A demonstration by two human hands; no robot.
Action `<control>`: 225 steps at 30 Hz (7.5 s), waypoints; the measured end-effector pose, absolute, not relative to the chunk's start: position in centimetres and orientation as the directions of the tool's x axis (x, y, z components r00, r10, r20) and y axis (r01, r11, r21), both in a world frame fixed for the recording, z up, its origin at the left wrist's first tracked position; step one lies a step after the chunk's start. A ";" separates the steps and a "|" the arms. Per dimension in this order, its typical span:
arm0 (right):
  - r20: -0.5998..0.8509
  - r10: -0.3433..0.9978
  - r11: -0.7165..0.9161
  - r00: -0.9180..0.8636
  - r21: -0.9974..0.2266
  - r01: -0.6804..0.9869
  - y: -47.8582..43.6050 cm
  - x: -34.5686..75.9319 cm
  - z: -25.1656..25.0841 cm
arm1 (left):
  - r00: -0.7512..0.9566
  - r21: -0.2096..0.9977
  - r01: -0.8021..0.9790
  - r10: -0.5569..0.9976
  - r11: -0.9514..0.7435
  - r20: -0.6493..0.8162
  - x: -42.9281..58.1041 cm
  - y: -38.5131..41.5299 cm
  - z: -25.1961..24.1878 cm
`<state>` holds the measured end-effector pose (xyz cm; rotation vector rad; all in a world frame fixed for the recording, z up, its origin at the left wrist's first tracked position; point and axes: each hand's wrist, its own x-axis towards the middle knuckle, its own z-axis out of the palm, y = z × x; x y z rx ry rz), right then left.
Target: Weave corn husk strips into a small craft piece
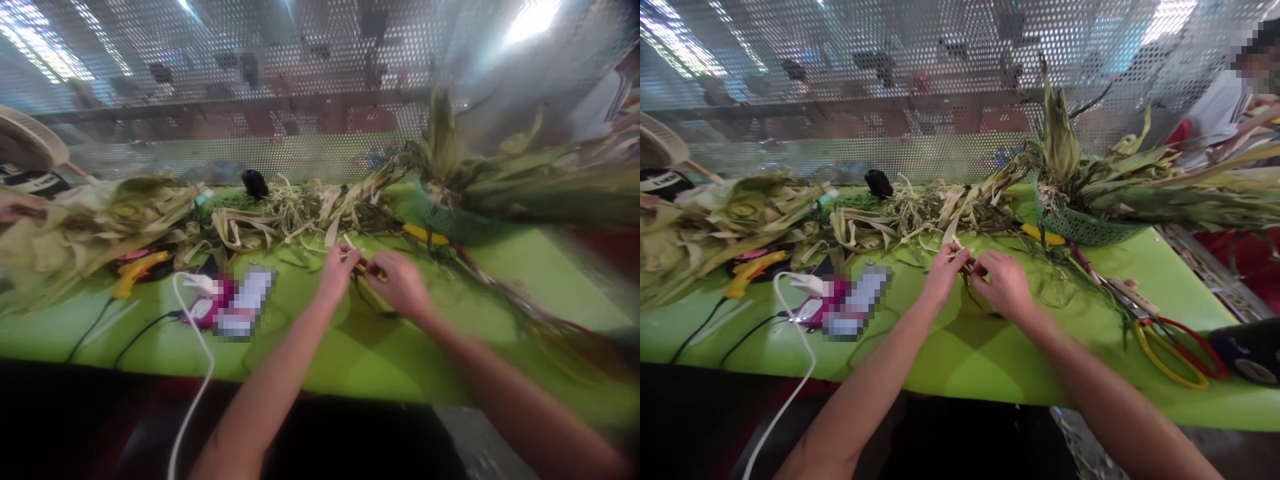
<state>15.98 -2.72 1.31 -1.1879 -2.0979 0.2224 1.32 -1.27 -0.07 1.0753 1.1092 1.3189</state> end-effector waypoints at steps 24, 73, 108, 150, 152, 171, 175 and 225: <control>0.392 0.912 0.384 -0.117 -0.720 0.578 -0.1 17.9 0.4 | 0.145 0.935 -0.317 0.982 0.160 -0.119 1.1 -1.4 0.1; 0.255 0.934 0.335 -0.251 -0.867 0.368 -0.7 19.1 3.7 | 0.460 0.948 0.302 0.886 -0.097 -0.055 2.4 -2.7 0.1; 0.458 0.889 0.413 -0.019 -0.782 0.467 -1.1 18.0 2.2 | 0.237 0.920 -0.358 0.968 0.162 -0.079 1.7 -1.7 -0.1; 0.317 0.910 0.414 -0.267 -0.731 0.543 -1.2 17.5 1.6 | 0.228 0.858 -0.441 0.958 0.262 -0.175 1.1 -1.3 0.1; 0.357 0.899 0.437 -0.256 -0.678 0.590 -1.3 17.5 1.8 | 0.237 0.856 -0.450 0.958 0.255 -0.160 1.2 -1.4 0.1; 0.179 0.960 0.220 -0.216 -0.958 0.184 -0.9 17.7 2.6 | 0.270 0.929 -0.272 0.946 0.252 -0.177 2.0 -1.9 -0.4; 0.207 0.972 0.223 -0.112 -0.961 0.165 -1.0 17.6 2.7 | 0.314 0.953 -0.194 0.935 0.234 -0.165 1.8 -2.2 -0.1; 0.275 0.952 0.301 -0.133 -0.767 0.568 -1.1 17.7 1.4 | 0.190 0.980 0.181 0.981 -0.080 0.045 2.3 -1.4 -1.5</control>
